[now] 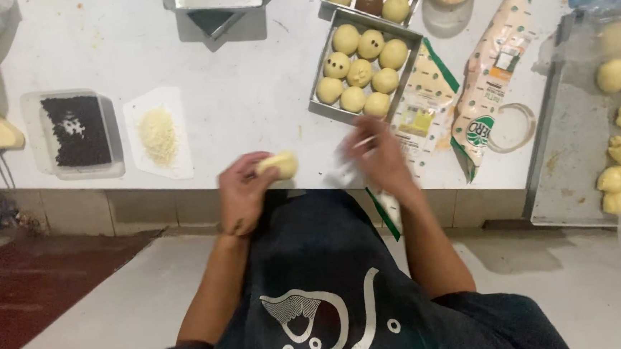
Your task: Shaping dough into small balls and arranging them in a baking tray
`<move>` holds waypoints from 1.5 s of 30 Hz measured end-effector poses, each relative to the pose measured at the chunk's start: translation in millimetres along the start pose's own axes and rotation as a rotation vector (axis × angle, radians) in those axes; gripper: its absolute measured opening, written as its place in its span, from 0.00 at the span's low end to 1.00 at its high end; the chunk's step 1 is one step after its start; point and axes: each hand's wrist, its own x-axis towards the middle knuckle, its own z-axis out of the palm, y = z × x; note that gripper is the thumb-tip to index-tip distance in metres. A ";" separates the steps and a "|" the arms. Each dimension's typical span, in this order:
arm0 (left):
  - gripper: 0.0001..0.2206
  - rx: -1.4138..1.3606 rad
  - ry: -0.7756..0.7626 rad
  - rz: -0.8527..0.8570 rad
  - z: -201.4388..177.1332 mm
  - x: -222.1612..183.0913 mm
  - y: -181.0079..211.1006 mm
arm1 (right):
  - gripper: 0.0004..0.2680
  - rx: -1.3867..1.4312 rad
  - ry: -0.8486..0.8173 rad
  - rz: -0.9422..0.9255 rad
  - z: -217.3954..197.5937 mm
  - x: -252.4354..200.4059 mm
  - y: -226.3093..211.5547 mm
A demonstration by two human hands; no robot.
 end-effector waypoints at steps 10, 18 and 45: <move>0.41 -0.262 -0.364 -0.126 -10.5 7.3 6.0 | 0.22 0.771 -0.497 0.200 63.0 -39.6 -25.5; 0.09 0.100 -0.406 0.192 -83.1 19.9 25.5 | 0.14 0.685 -0.567 0.058 100.7 -46.0 -82.9; 0.26 -0.057 -0.509 0.213 -225.0 19.1 -2.4 | 0.16 0.912 -0.070 0.186 250.0 -106.7 -100.2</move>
